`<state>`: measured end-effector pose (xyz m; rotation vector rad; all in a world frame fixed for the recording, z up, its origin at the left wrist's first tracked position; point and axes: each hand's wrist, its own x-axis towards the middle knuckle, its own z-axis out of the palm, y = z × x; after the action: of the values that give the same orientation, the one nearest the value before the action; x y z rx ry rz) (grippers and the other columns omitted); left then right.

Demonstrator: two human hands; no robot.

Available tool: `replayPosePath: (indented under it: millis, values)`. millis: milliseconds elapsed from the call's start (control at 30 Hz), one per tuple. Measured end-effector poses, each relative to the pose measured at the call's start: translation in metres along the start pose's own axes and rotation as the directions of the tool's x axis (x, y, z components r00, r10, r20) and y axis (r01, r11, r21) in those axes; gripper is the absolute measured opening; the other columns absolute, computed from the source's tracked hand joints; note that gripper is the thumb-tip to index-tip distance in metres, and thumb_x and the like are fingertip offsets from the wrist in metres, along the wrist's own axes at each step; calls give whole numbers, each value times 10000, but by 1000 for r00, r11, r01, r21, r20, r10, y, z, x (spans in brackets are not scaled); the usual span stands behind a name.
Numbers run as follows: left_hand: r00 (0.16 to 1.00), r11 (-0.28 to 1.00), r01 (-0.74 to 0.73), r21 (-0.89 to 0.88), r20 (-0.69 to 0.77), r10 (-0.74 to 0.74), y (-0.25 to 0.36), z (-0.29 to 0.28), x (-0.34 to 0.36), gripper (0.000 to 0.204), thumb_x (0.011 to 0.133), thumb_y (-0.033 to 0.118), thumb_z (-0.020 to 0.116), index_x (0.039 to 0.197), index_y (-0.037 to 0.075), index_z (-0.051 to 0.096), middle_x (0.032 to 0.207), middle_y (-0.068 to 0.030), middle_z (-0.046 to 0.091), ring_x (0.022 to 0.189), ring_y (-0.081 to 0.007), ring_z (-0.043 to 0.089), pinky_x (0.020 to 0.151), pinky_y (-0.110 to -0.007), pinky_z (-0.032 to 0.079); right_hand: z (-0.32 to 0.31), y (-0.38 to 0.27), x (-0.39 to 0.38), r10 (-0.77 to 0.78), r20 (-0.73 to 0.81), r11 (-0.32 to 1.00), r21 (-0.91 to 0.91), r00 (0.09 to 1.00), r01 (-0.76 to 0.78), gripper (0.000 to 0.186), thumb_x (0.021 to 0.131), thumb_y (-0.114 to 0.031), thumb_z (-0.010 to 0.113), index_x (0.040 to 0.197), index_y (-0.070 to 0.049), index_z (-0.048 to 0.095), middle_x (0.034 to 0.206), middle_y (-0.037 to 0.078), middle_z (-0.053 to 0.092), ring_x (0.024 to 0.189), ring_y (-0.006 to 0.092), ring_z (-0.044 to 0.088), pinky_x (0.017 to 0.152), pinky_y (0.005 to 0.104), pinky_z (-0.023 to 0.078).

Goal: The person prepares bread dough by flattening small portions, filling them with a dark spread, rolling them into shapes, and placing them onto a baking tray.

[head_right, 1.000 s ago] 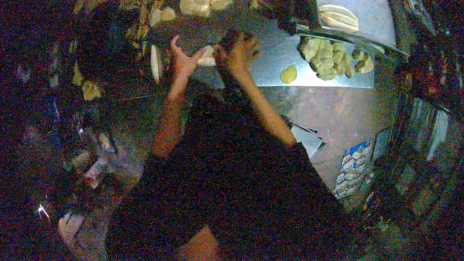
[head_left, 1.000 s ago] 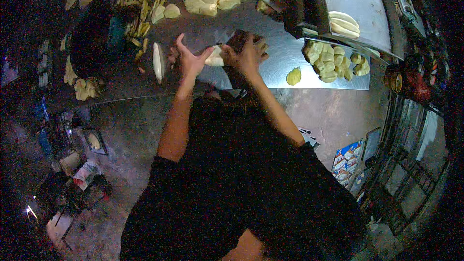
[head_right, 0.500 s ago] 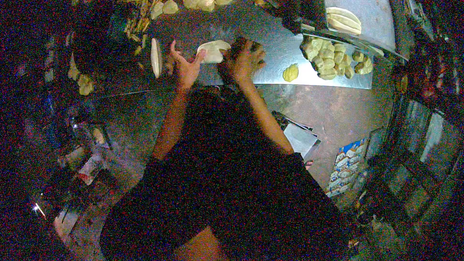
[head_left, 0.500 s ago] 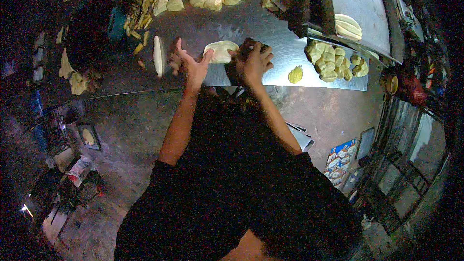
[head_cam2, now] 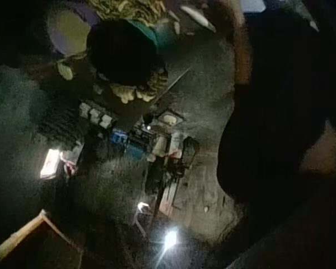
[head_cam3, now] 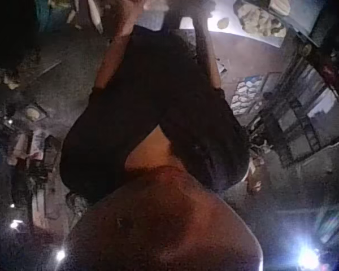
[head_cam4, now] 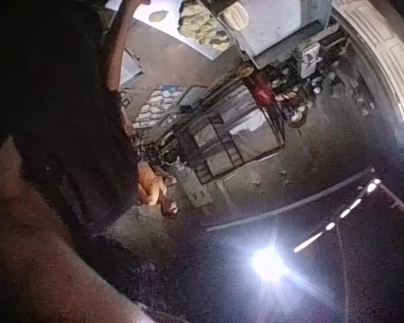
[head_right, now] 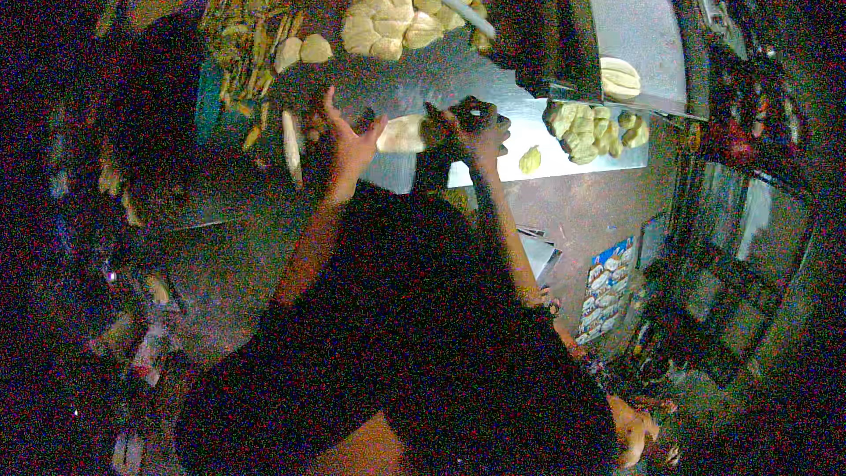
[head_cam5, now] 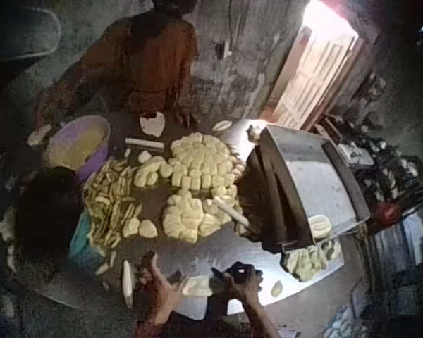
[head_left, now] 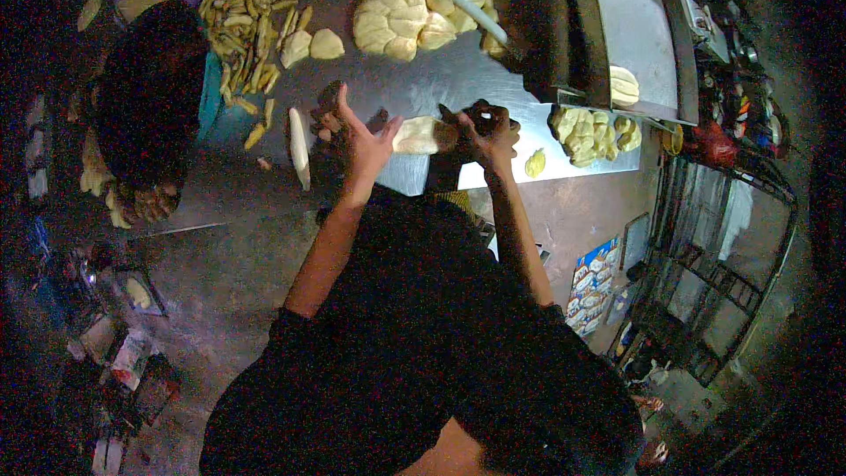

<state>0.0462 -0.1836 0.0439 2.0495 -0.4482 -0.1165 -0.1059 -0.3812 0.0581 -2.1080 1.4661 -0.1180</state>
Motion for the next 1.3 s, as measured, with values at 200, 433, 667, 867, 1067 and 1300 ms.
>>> replayPosePath:
  millis: [200,433,667,867,1067,1300]
  values:
    - [986,922,30,385,140,-90,59,-11,11,1054,644,471,901,1490,185,341,1319,-167,452,1200,-402,405,949,-557,328,15,-64,-18,-104,12,973,-205,994,105,944,599,-616,869,1311,-146,467,1295,243,430,1240,475,414,954,664,350]
    - [994,906,15,422,94,-59,43,-20,6,1089,658,436,900,1525,188,290,1319,-197,436,1167,-424,414,956,-569,335,8,-40,-23,-80,-11,991,-110,997,78,765,663,-489,857,1279,-181,524,1285,215,442,1214,454,442,952,647,354]
    - [989,983,146,-108,-7,-147,5,8,-1,1108,727,412,870,1547,143,174,1455,-314,345,1386,-511,250,1098,-641,223,6,-23,-31,-288,30,948,-132,957,289,850,651,-605,841,1277,-130,518,1309,228,410,1226,455,417,938,636,346]
    - [964,958,196,208,-218,-150,-8,7,-52,1124,762,408,848,1546,79,112,1467,-331,346,1382,-448,346,1142,-497,285,-29,-43,91,-716,-368,584,151,594,797,527,837,-215,789,1257,-19,537,887,113,713,860,362,672,852,424,500]
    - [961,975,194,105,-220,-167,7,19,-37,1066,792,453,800,1549,131,122,1472,-326,350,1328,-486,382,1074,-595,293,-20,-42,212,-812,-151,554,104,564,826,557,823,-146,753,1316,-60,508,1045,169,697,946,393,669,861,478,536]
    - [806,953,225,203,-588,-65,-5,34,-54,751,877,489,692,1419,81,371,1287,-244,492,1133,-395,515,949,-501,394,-53,-69,73,-679,306,705,20,667,709,339,832,-169,718,1158,-100,660,1116,159,658,946,391,659,863,481,543]
